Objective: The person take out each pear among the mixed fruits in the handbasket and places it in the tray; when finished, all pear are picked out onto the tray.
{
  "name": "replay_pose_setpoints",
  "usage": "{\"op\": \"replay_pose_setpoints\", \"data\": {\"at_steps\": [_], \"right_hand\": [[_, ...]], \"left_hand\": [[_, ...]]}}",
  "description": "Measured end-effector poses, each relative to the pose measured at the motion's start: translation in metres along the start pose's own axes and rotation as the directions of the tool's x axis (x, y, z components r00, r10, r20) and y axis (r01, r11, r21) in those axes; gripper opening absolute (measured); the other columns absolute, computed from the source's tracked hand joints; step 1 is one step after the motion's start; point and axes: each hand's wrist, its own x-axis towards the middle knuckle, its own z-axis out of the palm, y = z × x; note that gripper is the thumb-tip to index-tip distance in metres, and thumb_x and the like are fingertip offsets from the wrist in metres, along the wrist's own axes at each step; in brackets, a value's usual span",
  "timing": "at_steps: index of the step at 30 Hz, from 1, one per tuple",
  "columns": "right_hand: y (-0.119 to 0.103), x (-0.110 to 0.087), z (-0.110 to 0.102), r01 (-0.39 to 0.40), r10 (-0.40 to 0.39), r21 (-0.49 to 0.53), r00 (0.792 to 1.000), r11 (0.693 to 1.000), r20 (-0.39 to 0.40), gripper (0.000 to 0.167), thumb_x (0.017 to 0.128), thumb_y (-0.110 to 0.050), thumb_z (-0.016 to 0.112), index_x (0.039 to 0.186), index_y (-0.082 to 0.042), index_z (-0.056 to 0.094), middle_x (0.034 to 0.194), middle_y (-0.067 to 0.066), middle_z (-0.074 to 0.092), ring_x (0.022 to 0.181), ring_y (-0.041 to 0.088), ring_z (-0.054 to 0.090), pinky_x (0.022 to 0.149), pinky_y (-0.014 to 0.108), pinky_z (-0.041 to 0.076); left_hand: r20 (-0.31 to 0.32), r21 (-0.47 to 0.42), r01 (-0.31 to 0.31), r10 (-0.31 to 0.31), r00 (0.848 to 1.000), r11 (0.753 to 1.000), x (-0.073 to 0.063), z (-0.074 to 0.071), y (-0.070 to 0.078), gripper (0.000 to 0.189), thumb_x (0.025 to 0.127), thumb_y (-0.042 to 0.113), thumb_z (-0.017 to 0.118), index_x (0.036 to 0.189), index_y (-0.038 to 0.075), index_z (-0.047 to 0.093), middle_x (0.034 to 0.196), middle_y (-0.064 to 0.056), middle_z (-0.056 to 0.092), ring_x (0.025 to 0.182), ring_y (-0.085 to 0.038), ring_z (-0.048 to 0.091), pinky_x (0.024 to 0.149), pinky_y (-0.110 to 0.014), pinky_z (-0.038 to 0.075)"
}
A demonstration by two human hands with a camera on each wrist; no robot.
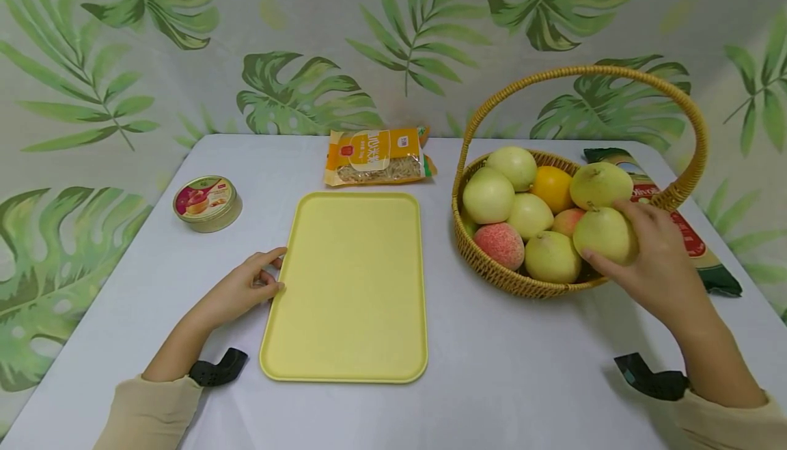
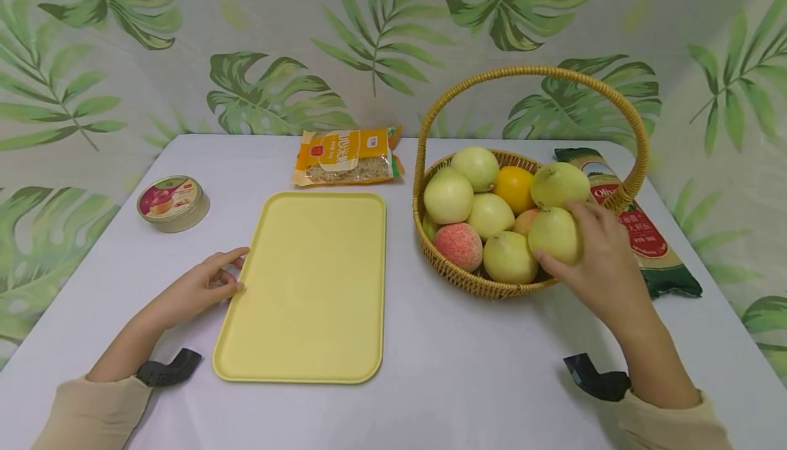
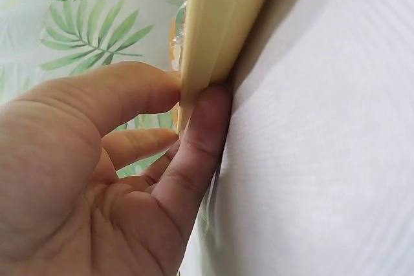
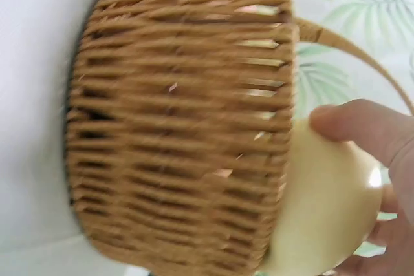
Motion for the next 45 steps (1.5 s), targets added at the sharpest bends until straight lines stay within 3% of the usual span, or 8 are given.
{"op": "replay_pose_setpoints", "data": {"at_steps": [5, 12, 15, 18, 23, 25, 31, 45], "right_hand": [[-0.009, -0.001, -0.003, -0.042, 0.043, 0.064, 0.999, 0.997, -0.015, 0.072, 0.063, -0.005, 0.08, 0.123, 0.006, 0.043, 0.122, 0.03, 0.034, 0.105, 0.044, 0.032, 0.082, 0.06, 0.026], [-0.034, 0.002, -0.001, 0.083, -0.058, 0.14, 0.983, 0.987, -0.177, 0.08, 0.051, 0.006, 0.084, 0.124, -0.002, 0.049, 0.124, 0.01, 0.046, 0.112, 0.018, 0.037, 0.086, 0.012, 0.026], [-0.053, 0.009, 0.003, 0.127, -0.078, 0.248, 0.977, 0.96, -0.199, 0.083, 0.052, 0.011, 0.082, 0.126, -0.003, 0.048, 0.124, 0.006, 0.046, 0.11, 0.011, 0.039, 0.087, 0.013, 0.032], [-0.072, 0.017, 0.01, 0.185, -0.116, 0.394, 0.974, 0.9, -0.193, 0.083, 0.053, 0.016, 0.078, 0.127, 0.0, 0.046, 0.125, 0.009, 0.045, 0.108, 0.015, 0.044, 0.088, 0.017, 0.037], [-0.106, 0.035, 0.037, 0.246, -0.173, 0.659, 0.969, 0.711, -0.174, 0.074, 0.061, 0.013, 0.076, 0.126, 0.005, 0.043, 0.124, 0.018, 0.042, 0.108, 0.024, 0.045, 0.088, 0.024, 0.04], [-0.119, 0.043, 0.052, 0.238, -0.184, 0.707, 0.971, 0.666, -0.153, 0.071, 0.064, 0.01, 0.075, 0.127, 0.004, 0.042, 0.125, 0.016, 0.042, 0.108, 0.024, 0.045, 0.088, 0.027, 0.04], [-0.15, 0.067, 0.105, 0.168, -0.211, 0.672, 0.977, 0.722, -0.017, 0.068, 0.069, -0.005, 0.077, 0.129, -0.007, 0.044, 0.127, 0.003, 0.044, 0.111, 0.016, 0.045, 0.086, 0.037, 0.041], [-0.166, 0.113, 0.213, -0.086, -0.156, 0.668, 0.943, 0.739, 0.294, 0.071, 0.071, -0.019, 0.077, 0.132, -0.012, 0.04, 0.124, 0.002, 0.047, 0.107, 0.019, 0.047, 0.08, 0.035, 0.045]], "left_hand": [[0.004, -0.021, -0.002, 0.002, 1.0, 1.0, 0.001, 0.0, -0.001, 0.059, 0.086, 0.005, 0.058, 0.137, -0.002, 0.03, 0.114, -0.014, 0.042, 0.082, -0.017, 0.049, 0.064, -0.022, 0.043], [0.002, -0.035, 0.001, -0.001, 1.0, 0.999, 0.0, 0.0, -0.001, 0.059, 0.085, 0.004, 0.059, 0.137, -0.003, 0.031, 0.114, -0.015, 0.043, 0.082, -0.017, 0.051, 0.064, -0.022, 0.043], [0.002, -0.05, 0.004, -0.004, 1.0, 0.999, 0.001, 0.0, -0.002, 0.059, 0.085, 0.004, 0.059, 0.137, -0.003, 0.031, 0.114, -0.015, 0.043, 0.08, -0.016, 0.052, 0.064, -0.022, 0.043], [0.0, -0.067, 0.003, -0.003, 1.0, 0.998, 0.001, 0.0, -0.003, 0.06, 0.084, 0.004, 0.06, 0.136, -0.003, 0.032, 0.114, -0.016, 0.043, 0.077, -0.014, 0.053, 0.063, -0.022, 0.043], [0.001, -0.082, -0.007, 0.007, 1.0, 0.997, 0.001, 0.0, -0.006, 0.06, 0.084, 0.005, 0.061, 0.136, -0.004, 0.032, 0.113, -0.016, 0.042, 0.07, -0.012, 0.052, 0.059, -0.023, 0.042], [0.002, -0.086, -0.008, 0.009, 1.0, 0.996, 0.002, 0.0, -0.007, 0.06, 0.084, 0.005, 0.061, 0.136, -0.004, 0.032, 0.113, -0.016, 0.042, 0.069, -0.011, 0.052, 0.058, -0.023, 0.042], [-0.001, -0.098, -0.019, 0.019, 1.0, 0.995, 0.002, 0.0, -0.007, 0.059, 0.083, 0.004, 0.061, 0.135, -0.004, 0.034, 0.112, -0.016, 0.042, 0.068, -0.011, 0.053, 0.058, -0.022, 0.042], [0.004, -0.107, -0.025, 0.025, 1.0, 0.994, 0.002, 0.0, -0.009, 0.059, 0.084, 0.003, 0.061, 0.136, -0.004, 0.032, 0.112, -0.016, 0.041, 0.067, -0.01, 0.053, 0.057, -0.022, 0.042]]}}
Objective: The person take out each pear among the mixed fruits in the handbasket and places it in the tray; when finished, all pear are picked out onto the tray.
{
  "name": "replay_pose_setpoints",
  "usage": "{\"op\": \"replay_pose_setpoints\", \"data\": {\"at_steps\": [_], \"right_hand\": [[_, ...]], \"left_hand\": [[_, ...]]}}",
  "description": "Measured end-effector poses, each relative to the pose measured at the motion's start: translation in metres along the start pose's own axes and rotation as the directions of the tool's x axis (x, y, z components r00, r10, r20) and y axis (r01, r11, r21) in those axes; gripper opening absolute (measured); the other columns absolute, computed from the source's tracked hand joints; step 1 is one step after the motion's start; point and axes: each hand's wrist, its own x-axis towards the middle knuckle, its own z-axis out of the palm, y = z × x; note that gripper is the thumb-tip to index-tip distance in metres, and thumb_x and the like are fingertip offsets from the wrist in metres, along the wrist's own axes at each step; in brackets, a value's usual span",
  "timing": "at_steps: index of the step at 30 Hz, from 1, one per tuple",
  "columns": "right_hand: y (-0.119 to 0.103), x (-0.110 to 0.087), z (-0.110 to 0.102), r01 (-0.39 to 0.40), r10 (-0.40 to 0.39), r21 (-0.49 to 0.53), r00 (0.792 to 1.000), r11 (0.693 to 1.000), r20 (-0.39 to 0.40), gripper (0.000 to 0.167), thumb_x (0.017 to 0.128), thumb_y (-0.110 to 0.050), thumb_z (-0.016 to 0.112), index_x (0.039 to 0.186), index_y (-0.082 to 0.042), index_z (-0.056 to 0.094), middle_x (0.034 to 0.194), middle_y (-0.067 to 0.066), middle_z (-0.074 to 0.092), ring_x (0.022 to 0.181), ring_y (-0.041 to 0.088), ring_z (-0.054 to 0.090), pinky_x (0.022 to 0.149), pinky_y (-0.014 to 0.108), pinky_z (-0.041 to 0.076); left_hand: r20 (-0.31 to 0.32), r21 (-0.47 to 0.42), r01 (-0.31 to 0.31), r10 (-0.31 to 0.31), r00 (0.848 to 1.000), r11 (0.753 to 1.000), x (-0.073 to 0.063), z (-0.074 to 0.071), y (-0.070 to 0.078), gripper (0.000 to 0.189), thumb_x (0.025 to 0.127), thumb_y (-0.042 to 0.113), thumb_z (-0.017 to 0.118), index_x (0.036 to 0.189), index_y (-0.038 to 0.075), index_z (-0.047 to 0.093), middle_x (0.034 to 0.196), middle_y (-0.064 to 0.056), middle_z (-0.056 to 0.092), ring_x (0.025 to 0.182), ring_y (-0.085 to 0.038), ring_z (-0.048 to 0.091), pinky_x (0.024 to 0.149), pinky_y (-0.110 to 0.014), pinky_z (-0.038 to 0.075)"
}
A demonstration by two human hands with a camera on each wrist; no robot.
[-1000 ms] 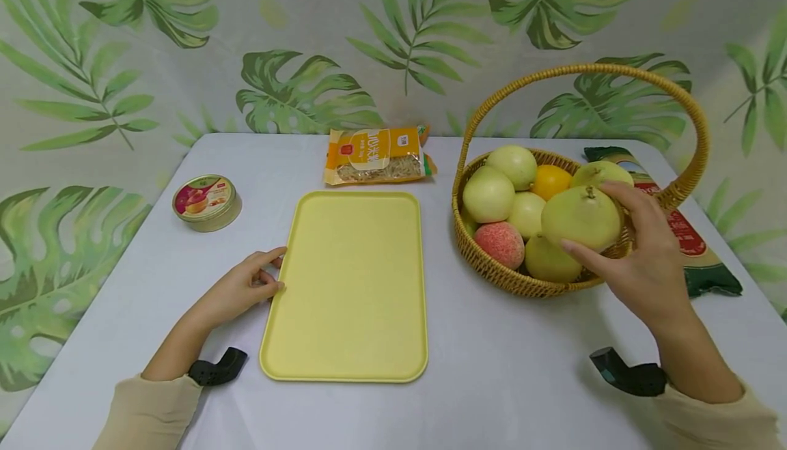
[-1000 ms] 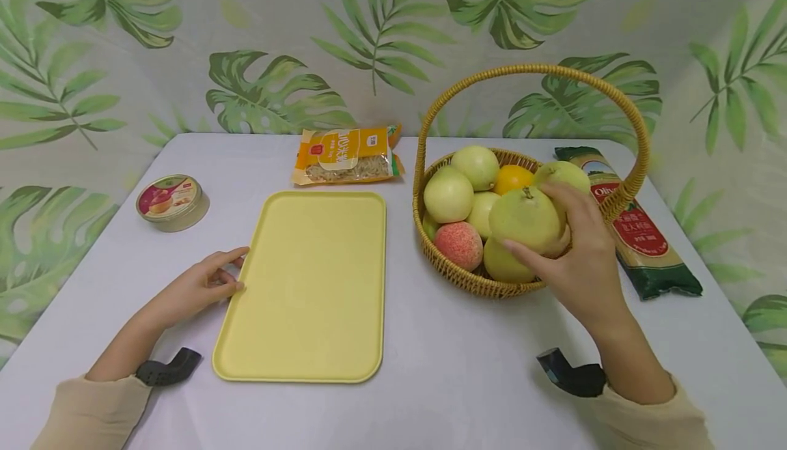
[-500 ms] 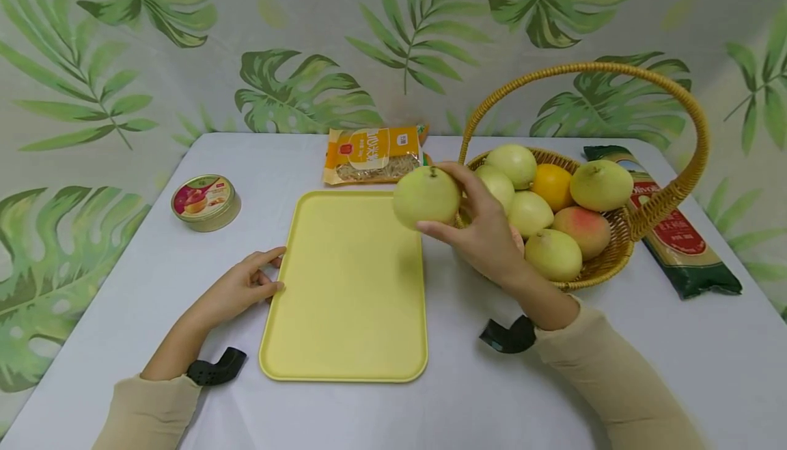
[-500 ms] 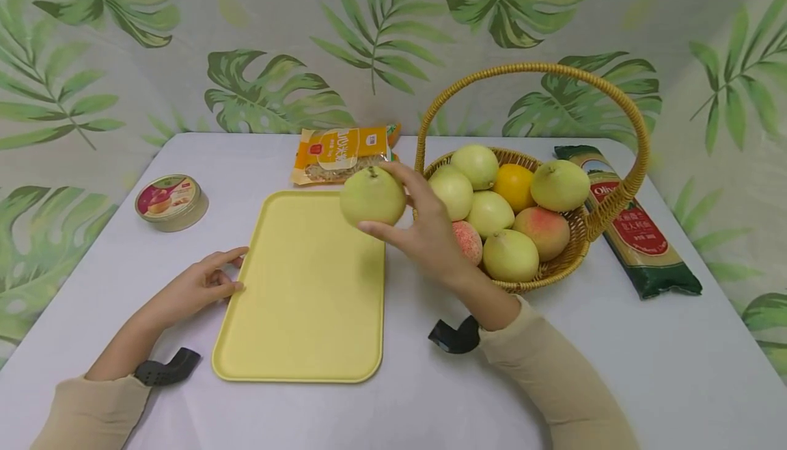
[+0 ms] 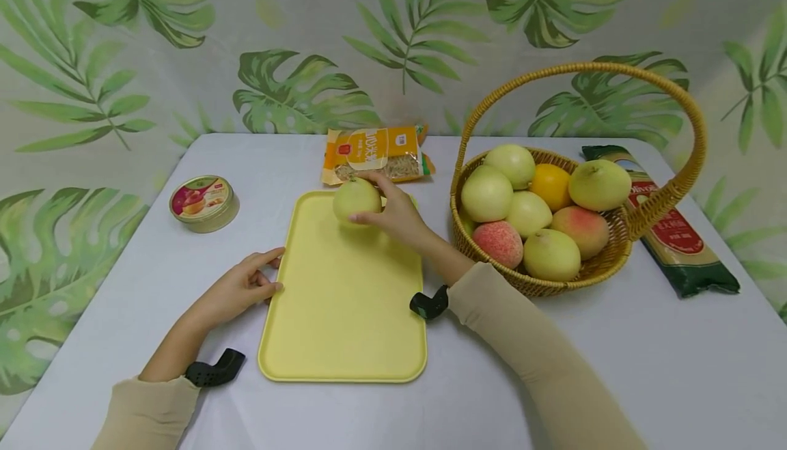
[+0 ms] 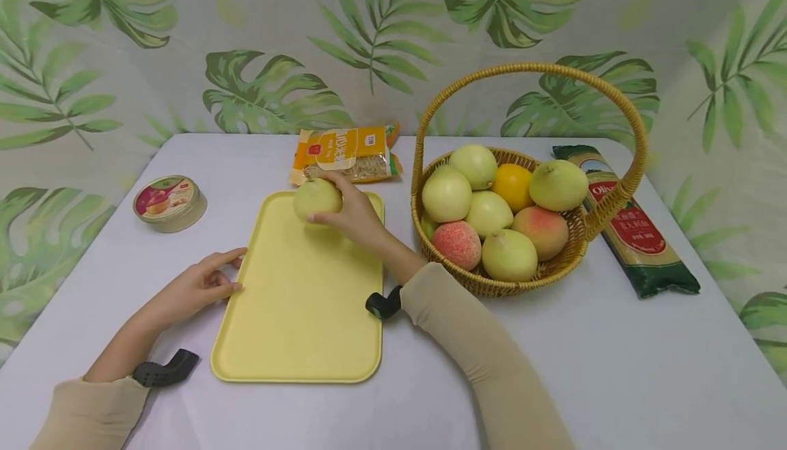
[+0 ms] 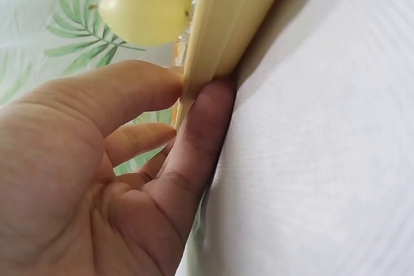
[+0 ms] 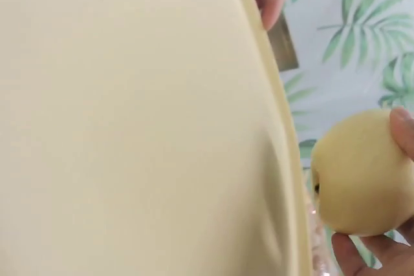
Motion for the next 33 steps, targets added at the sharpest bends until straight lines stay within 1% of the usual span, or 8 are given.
{"op": "replay_pose_setpoints", "data": {"at_steps": [4, 8, 11, 15, 20, 24, 29, 33], "right_hand": [[0.01, 0.009, 0.008, -0.061, 0.062, -0.035, 0.998, 0.998, 0.021, 0.073, 0.072, -0.02, 0.076, 0.134, -0.012, 0.038, 0.127, 0.002, 0.045, 0.111, 0.02, 0.045, 0.082, 0.034, 0.043], [0.015, 0.015, 0.014, -0.089, 0.09, -0.047, 0.996, 0.995, 0.022, 0.073, 0.073, -0.018, 0.075, 0.134, -0.011, 0.036, 0.129, 0.003, 0.043, 0.112, 0.021, 0.044, 0.086, 0.035, 0.041], [0.016, 0.018, 0.018, -0.078, 0.081, -0.07, 0.996, 0.995, 0.037, 0.071, 0.073, -0.016, 0.075, 0.134, -0.012, 0.037, 0.133, 0.007, 0.035, 0.115, 0.022, 0.039, 0.092, 0.038, 0.035], [0.017, 0.022, 0.023, -0.065, 0.069, -0.086, 0.997, 0.994, 0.045, 0.07, 0.074, -0.016, 0.075, 0.133, -0.015, 0.038, 0.136, 0.011, 0.027, 0.116, 0.025, 0.035, 0.095, 0.043, 0.031], [0.02, 0.025, 0.029, -0.035, 0.036, -0.03, 0.999, 0.999, 0.04, 0.071, 0.076, -0.014, 0.072, 0.137, -0.014, 0.035, 0.139, 0.007, 0.029, 0.122, 0.02, 0.032, 0.097, 0.039, 0.029], [0.02, 0.026, 0.033, -0.018, 0.019, -0.035, 0.999, 0.999, 0.035, 0.072, 0.077, -0.014, 0.071, 0.138, -0.013, 0.034, 0.14, 0.005, 0.03, 0.126, 0.016, 0.028, 0.101, 0.036, 0.024], [0.015, 0.021, 0.031, -0.021, 0.023, -0.078, 0.999, 0.997, 0.032, 0.073, 0.077, -0.019, 0.071, 0.139, -0.018, 0.031, 0.141, 0.003, 0.028, 0.128, 0.017, 0.025, 0.101, 0.041, 0.024], [0.007, 0.009, 0.02, 0.004, -0.002, -0.099, 1.0, 0.995, 0.026, 0.069, 0.081, -0.027, 0.068, 0.138, -0.02, 0.031, 0.14, 0.002, 0.029, 0.128, 0.016, 0.024, 0.1, 0.045, 0.024]], "left_hand": [[0.001, -0.001, 0.002, -0.002, 1.0, 1.0, 0.0, 0.0, 0.001, 0.059, 0.084, 0.003, 0.06, 0.136, -0.004, 0.032, 0.113, -0.016, 0.04, 0.067, -0.01, 0.052, 0.057, -0.022, 0.043], [0.0, 0.002, 0.0, 0.0, 1.0, 1.0, 0.0, 0.001, 0.0, 0.06, 0.085, 0.003, 0.06, 0.136, -0.005, 0.031, 0.113, -0.017, 0.04, 0.067, -0.01, 0.052, 0.056, -0.022, 0.043], [0.0, 0.003, -0.001, 0.001, 1.0, 1.0, -0.001, 0.001, 0.0, 0.06, 0.085, 0.003, 0.06, 0.136, -0.005, 0.031, 0.113, -0.017, 0.04, 0.067, -0.01, 0.052, 0.057, -0.022, 0.043], [0.001, 0.01, -0.006, 0.006, 1.0, 1.0, -0.002, 0.001, 0.001, 0.06, 0.085, 0.004, 0.06, 0.136, -0.006, 0.031, 0.112, -0.017, 0.041, 0.067, -0.01, 0.052, 0.057, -0.022, 0.042], [0.004, 0.017, -0.002, 0.002, 1.0, 1.0, -0.002, 0.001, 0.002, 0.06, 0.085, 0.005, 0.06, 0.136, -0.004, 0.03, 0.112, -0.016, 0.041, 0.068, -0.01, 0.052, 0.058, -0.022, 0.041], [0.009, 0.013, -0.009, 0.009, 1.0, 1.0, -0.002, 0.0, 0.001, 0.06, 0.085, 0.005, 0.06, 0.136, -0.005, 0.03, 0.113, -0.017, 0.04, 0.068, -0.01, 0.053, 0.059, -0.022, 0.042], [0.009, 0.002, -0.008, 0.008, 1.0, 1.0, -0.001, 0.001, -0.001, 0.06, 0.085, 0.004, 0.06, 0.136, -0.005, 0.03, 0.113, -0.017, 0.04, 0.068, -0.01, 0.053, 0.059, -0.022, 0.043], [0.007, 0.001, -0.006, 0.006, 1.0, 1.0, 0.0, 0.001, -0.001, 0.06, 0.085, 0.004, 0.06, 0.136, -0.004, 0.031, 0.113, -0.017, 0.04, 0.068, -0.01, 0.053, 0.059, -0.022, 0.043]]}}
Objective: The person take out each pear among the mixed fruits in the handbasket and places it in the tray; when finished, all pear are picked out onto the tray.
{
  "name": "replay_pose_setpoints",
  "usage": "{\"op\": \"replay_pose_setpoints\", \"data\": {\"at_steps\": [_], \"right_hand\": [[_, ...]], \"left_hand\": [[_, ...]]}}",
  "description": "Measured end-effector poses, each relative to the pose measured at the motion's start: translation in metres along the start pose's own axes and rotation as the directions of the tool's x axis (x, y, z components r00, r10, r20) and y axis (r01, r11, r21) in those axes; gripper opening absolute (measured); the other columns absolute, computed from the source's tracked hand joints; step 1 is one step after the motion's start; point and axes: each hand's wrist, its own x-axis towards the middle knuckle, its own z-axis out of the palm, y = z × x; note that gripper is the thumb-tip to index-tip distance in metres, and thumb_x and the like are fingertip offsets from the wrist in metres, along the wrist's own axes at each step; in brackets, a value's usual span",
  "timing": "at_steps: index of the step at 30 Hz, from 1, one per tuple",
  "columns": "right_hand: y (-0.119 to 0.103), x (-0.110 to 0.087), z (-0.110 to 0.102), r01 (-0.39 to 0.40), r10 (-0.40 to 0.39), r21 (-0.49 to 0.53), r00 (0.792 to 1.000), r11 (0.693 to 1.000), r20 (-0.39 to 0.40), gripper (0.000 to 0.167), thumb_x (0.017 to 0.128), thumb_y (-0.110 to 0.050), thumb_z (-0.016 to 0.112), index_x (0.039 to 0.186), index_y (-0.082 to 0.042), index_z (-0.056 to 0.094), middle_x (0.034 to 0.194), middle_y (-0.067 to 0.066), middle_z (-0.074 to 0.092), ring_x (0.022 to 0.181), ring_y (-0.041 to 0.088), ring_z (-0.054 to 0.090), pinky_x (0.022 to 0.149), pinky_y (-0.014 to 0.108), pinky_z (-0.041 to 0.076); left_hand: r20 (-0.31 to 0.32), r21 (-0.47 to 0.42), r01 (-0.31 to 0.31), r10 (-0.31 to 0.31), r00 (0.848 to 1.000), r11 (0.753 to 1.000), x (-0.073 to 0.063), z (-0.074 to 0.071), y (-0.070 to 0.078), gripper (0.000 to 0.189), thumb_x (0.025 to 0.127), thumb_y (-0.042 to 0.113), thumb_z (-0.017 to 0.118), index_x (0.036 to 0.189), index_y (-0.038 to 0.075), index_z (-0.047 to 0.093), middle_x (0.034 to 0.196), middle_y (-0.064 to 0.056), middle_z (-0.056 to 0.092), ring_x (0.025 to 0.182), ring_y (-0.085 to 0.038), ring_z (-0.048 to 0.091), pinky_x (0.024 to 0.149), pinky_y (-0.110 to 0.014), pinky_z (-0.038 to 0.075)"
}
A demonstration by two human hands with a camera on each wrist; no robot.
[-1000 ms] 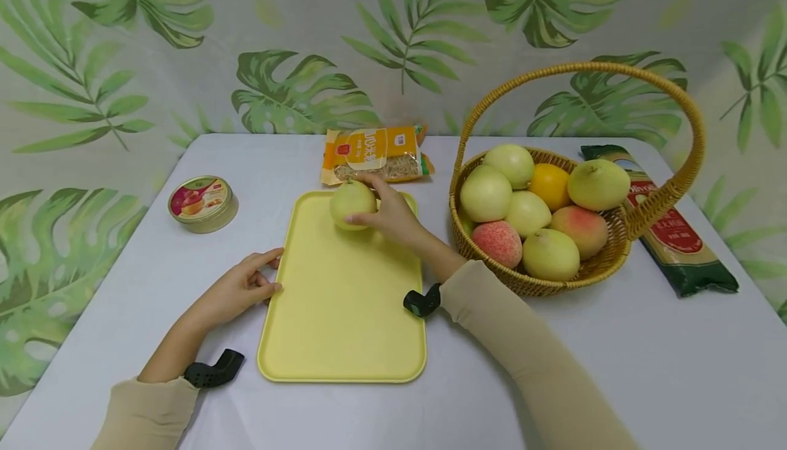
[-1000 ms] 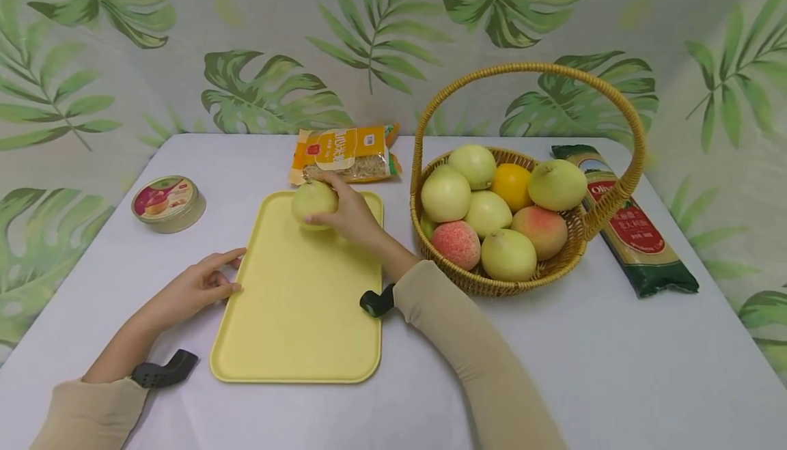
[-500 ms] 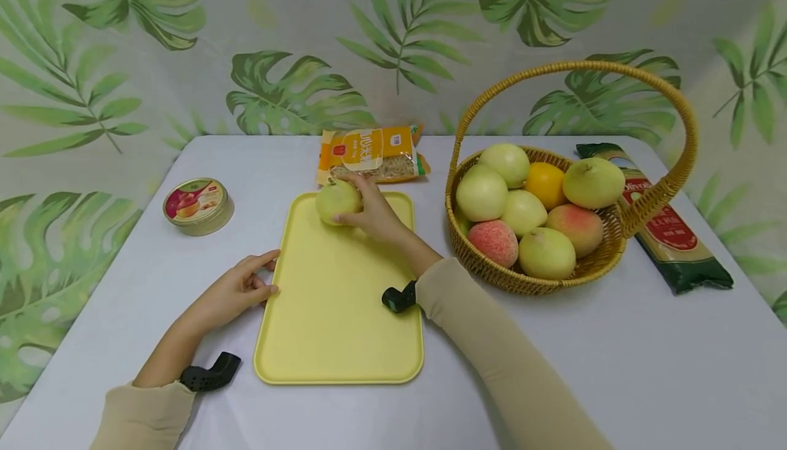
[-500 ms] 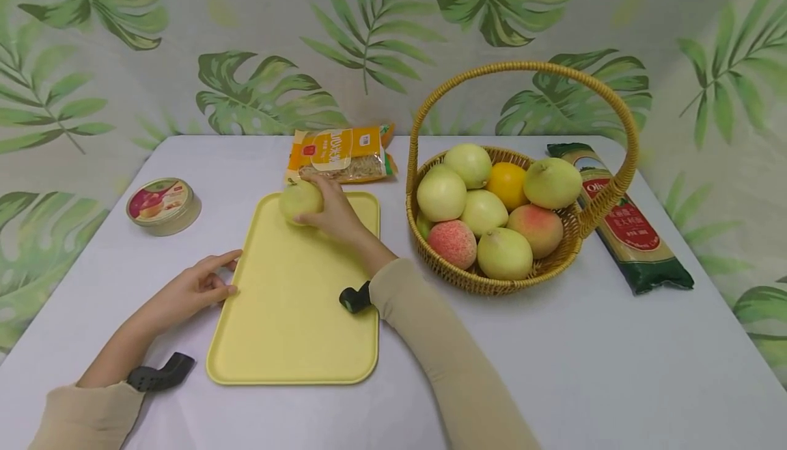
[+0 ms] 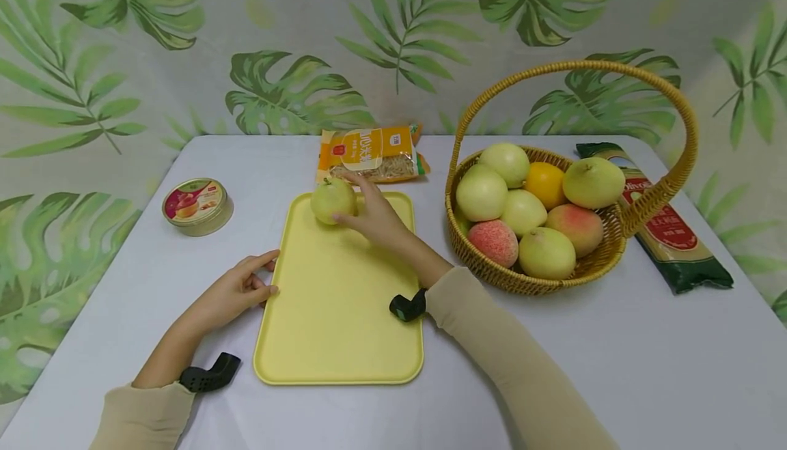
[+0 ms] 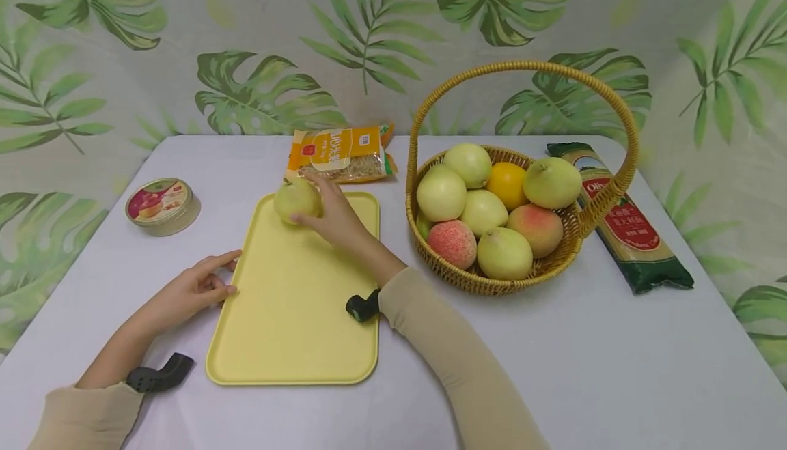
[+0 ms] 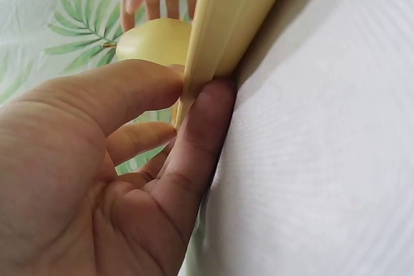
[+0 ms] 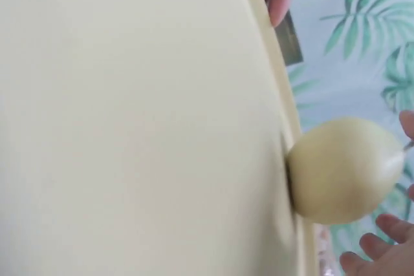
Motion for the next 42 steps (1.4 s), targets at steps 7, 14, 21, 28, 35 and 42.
{"op": "replay_pose_setpoints", "data": {"at_steps": [7, 14, 21, 28, 35, 42], "right_hand": [[-0.021, -0.034, -0.03, 0.185, -0.189, -0.103, 0.981, 0.977, -0.031, 0.059, 0.086, -0.03, 0.06, 0.136, -0.015, 0.033, 0.136, 0.002, 0.034, 0.127, 0.012, 0.025, 0.1, 0.04, 0.024], [-0.034, -0.069, -0.069, 0.448, -0.48, -0.229, 0.87, 0.864, -0.113, 0.058, 0.086, -0.031, 0.06, 0.13, -0.002, 0.037, 0.129, 0.013, 0.04, 0.123, 0.022, 0.033, 0.1, 0.038, 0.025], [-0.032, -0.095, -0.114, 0.549, -0.655, -0.389, 0.719, 0.74, -0.231, 0.061, 0.086, -0.039, 0.057, 0.121, 0.007, 0.041, 0.121, 0.02, 0.045, 0.115, 0.031, 0.04, 0.097, 0.04, 0.028], [-0.015, -0.111, -0.164, 0.472, -0.659, -0.489, 0.669, 0.734, -0.344, 0.066, 0.08, -0.044, 0.063, 0.116, 0.008, 0.045, 0.116, 0.022, 0.047, 0.111, 0.033, 0.042, 0.095, 0.04, 0.031], [0.0, -0.127, -0.201, 0.28, -0.56, -0.572, 0.726, 0.771, -0.399, 0.075, 0.076, -0.051, 0.063, 0.122, 0.005, 0.045, 0.121, 0.019, 0.048, 0.112, 0.031, 0.044, 0.095, 0.037, 0.032], [0.01, -0.137, -0.221, 0.155, -0.475, -0.573, 0.746, 0.805, -0.466, 0.081, 0.071, -0.056, 0.064, 0.127, 0.0, 0.044, 0.124, 0.018, 0.047, 0.115, 0.028, 0.041, 0.097, 0.036, 0.029]], "left_hand": [[0.006, -0.014, -0.003, 0.003, 1.0, 1.0, 0.0, 0.0, 0.0, 0.06, 0.086, 0.006, 0.06, 0.137, -0.003, 0.03, 0.114, -0.016, 0.039, 0.069, -0.011, 0.053, 0.06, -0.022, 0.043], [0.005, -0.016, -0.001, 0.001, 1.0, 1.0, -0.001, 0.0, 0.001, 0.06, 0.086, 0.005, 0.059, 0.137, -0.004, 0.029, 0.113, -0.017, 0.038, 0.069, -0.01, 0.052, 0.059, -0.022, 0.042], [0.004, -0.023, 0.006, -0.006, 1.0, 1.0, -0.001, 0.0, 0.001, 0.06, 0.086, 0.005, 0.059, 0.137, -0.005, 0.029, 0.114, -0.017, 0.038, 0.069, -0.01, 0.052, 0.058, -0.021, 0.042], [0.006, -0.017, 0.012, -0.012, 1.0, 1.0, -0.001, 0.0, 0.0, 0.06, 0.086, 0.007, 0.059, 0.138, -0.003, 0.029, 0.115, -0.017, 0.038, 0.069, -0.011, 0.053, 0.059, -0.022, 0.043], [0.007, -0.017, 0.015, -0.015, 1.0, 1.0, -0.002, 0.0, 0.001, 0.061, 0.086, 0.009, 0.06, 0.138, -0.002, 0.028, 0.116, -0.016, 0.038, 0.07, -0.011, 0.053, 0.059, -0.022, 0.043], [0.007, -0.018, 0.018, -0.018, 1.0, 1.0, -0.001, 0.001, 0.001, 0.061, 0.086, 0.008, 0.06, 0.138, -0.002, 0.029, 0.115, -0.016, 0.038, 0.07, -0.011, 0.053, 0.059, -0.022, 0.042]]}}
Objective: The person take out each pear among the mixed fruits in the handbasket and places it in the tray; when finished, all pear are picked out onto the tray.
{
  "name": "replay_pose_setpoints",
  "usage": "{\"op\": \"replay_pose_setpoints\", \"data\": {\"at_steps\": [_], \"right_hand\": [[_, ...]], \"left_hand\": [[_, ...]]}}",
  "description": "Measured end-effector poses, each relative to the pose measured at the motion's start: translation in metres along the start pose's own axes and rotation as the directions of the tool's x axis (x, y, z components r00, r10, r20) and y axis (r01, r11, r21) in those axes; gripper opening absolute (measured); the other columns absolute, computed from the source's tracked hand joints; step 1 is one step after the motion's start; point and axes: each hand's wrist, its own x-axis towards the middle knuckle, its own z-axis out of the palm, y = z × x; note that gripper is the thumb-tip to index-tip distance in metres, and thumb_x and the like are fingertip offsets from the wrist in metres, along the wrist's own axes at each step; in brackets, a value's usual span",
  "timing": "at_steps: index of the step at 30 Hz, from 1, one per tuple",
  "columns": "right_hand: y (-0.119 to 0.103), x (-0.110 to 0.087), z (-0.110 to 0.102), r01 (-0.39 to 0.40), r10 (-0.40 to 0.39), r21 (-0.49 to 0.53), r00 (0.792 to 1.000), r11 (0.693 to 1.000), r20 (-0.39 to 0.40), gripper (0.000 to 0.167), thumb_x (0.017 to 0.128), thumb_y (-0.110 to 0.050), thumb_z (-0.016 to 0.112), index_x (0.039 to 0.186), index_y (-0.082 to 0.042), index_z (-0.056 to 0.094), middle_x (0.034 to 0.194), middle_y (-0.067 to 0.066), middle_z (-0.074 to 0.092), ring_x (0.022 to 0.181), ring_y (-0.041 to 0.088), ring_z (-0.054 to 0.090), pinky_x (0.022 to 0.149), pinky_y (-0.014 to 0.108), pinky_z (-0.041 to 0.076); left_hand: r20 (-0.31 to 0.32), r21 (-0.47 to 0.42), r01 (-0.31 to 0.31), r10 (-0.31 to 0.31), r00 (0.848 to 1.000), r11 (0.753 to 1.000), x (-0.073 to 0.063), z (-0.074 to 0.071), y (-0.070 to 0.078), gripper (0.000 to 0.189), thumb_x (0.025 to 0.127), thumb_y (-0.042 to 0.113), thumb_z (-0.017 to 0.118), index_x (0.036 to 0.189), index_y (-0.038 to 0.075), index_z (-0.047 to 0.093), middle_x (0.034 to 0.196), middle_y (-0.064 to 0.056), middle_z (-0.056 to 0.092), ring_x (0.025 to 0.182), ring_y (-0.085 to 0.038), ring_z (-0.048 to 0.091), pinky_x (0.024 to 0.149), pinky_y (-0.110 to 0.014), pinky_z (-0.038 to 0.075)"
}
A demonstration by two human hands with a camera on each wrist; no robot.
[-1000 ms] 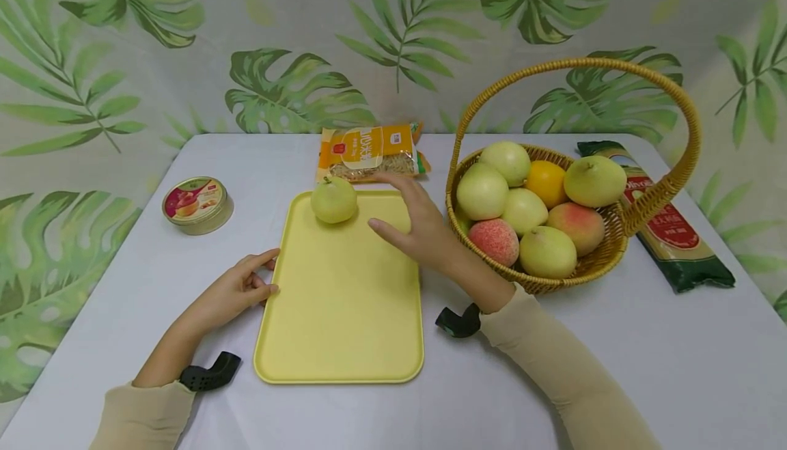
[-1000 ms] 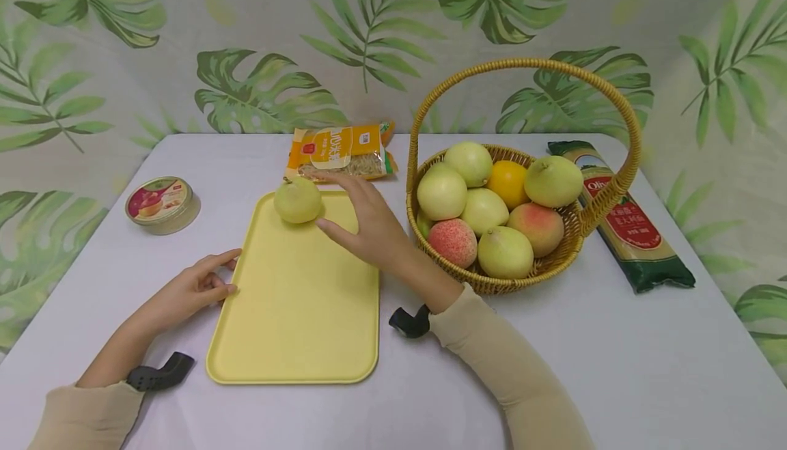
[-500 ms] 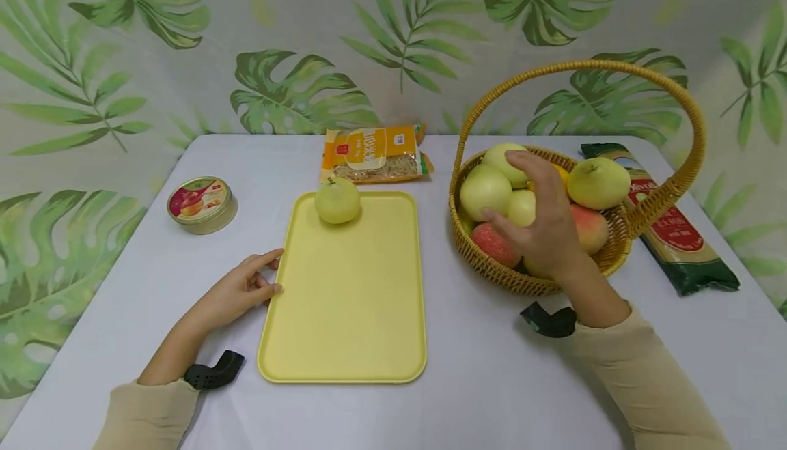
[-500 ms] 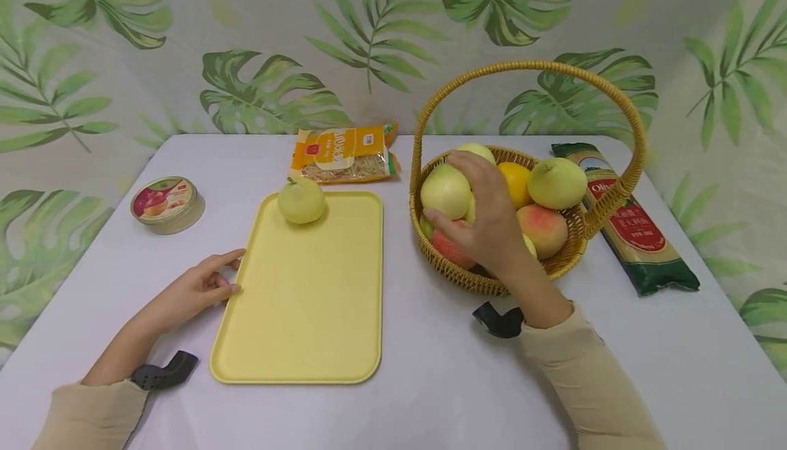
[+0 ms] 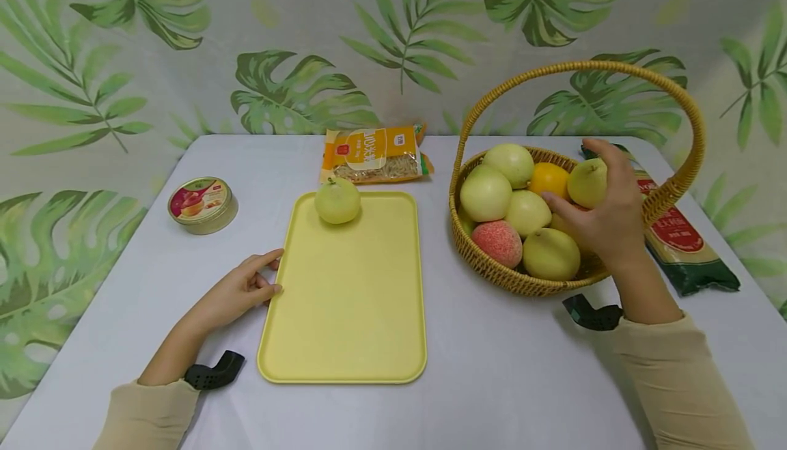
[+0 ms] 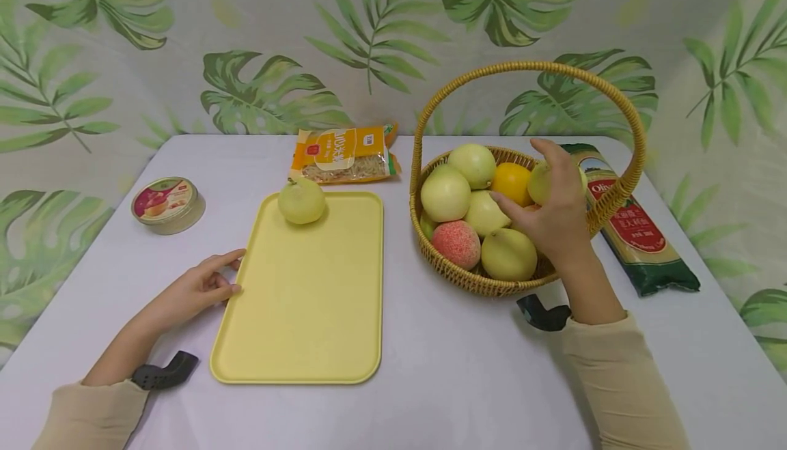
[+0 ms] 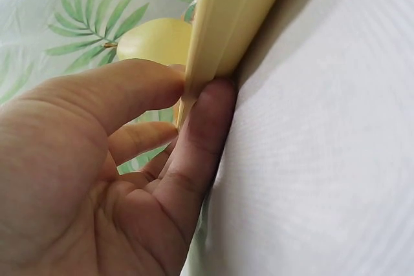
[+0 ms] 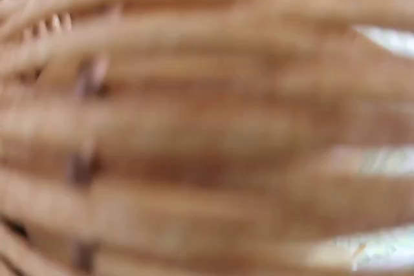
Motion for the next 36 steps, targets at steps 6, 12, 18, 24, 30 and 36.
{"op": "replay_pose_setpoints", "data": {"at_steps": [6, 12, 18, 24, 30, 36], "right_hand": [[0.01, -0.003, -0.006, -0.047, 0.047, -0.006, 0.999, 0.999, 0.013, 0.084, 0.071, -0.059, 0.062, 0.129, -0.002, 0.041, 0.126, 0.019, 0.043, 0.118, 0.028, 0.037, 0.099, 0.037, 0.026], [0.019, -0.006, -0.007, -0.04, 0.042, -0.029, 0.998, 0.999, 0.041, 0.084, 0.073, -0.059, 0.059, 0.13, -0.002, 0.037, 0.128, 0.02, 0.04, 0.119, 0.028, 0.033, 0.099, 0.039, 0.024], [0.028, -0.008, -0.006, -0.068, 0.068, -0.015, 0.997, 0.998, 0.045, 0.087, 0.071, -0.06, 0.06, 0.129, 0.001, 0.036, 0.128, 0.021, 0.038, 0.119, 0.029, 0.031, 0.099, 0.039, 0.022], [0.034, -0.01, -0.007, -0.139, 0.14, -0.015, 0.986, 0.99, 0.09, 0.081, 0.071, -0.042, 0.071, 0.131, -0.002, 0.034, 0.131, 0.017, 0.034, 0.12, 0.028, 0.029, 0.099, 0.039, 0.02], [0.037, -0.011, -0.01, -0.163, 0.167, -0.04, 0.977, 0.986, 0.133, 0.08, 0.069, -0.022, 0.075, 0.134, -0.006, 0.032, 0.134, 0.015, 0.031, 0.121, 0.026, 0.026, 0.099, 0.039, 0.018], [0.041, -0.013, -0.01, -0.203, 0.208, -0.049, 0.966, 0.978, 0.155, 0.081, 0.069, -0.021, 0.075, 0.136, -0.009, 0.03, 0.135, 0.015, 0.028, 0.123, 0.026, 0.023, 0.1, 0.042, 0.016]], "left_hand": [[0.003, 0.002, -0.001, 0.001, 1.0, 1.0, 0.0, 0.0, 0.0, 0.061, 0.086, 0.007, 0.06, 0.138, -0.002, 0.029, 0.115, -0.016, 0.039, 0.071, -0.012, 0.053, 0.061, -0.022, 0.043], [0.0, 0.014, -0.005, 0.005, 1.0, 1.0, 0.001, 0.0, -0.001, 0.059, 0.086, 0.006, 0.059, 0.137, -0.003, 0.03, 0.115, -0.015, 0.039, 0.072, -0.012, 0.054, 0.062, -0.023, 0.043], [-0.004, 0.022, -0.004, 0.004, 1.0, 1.0, 0.001, 0.0, -0.001, 0.059, 0.086, 0.007, 0.06, 0.137, -0.003, 0.031, 0.115, -0.015, 0.039, 0.072, -0.012, 0.054, 0.062, -0.022, 0.043], [-0.008, 0.02, -0.005, 0.005, 1.0, 1.0, 0.001, 0.0, -0.001, 0.059, 0.086, 0.007, 0.06, 0.137, -0.003, 0.031, 0.115, -0.015, 0.039, 0.072, -0.012, 0.054, 0.062, -0.022, 0.043], [-0.007, 0.014, -0.006, 0.006, 1.0, 1.0, 0.0, 0.0, -0.001, 0.06, 0.086, 0.007, 0.06, 0.137, -0.003, 0.03, 0.116, -0.016, 0.039, 0.072, -0.012, 0.054, 0.063, -0.022, 0.044], [-0.009, 0.019, -0.002, 0.002, 1.0, 1.0, 0.0, 0.0, -0.001, 0.059, 0.086, 0.007, 0.06, 0.137, -0.002, 0.031, 0.116, -0.015, 0.039, 0.073, -0.012, 0.054, 0.062, -0.022, 0.043]]}}
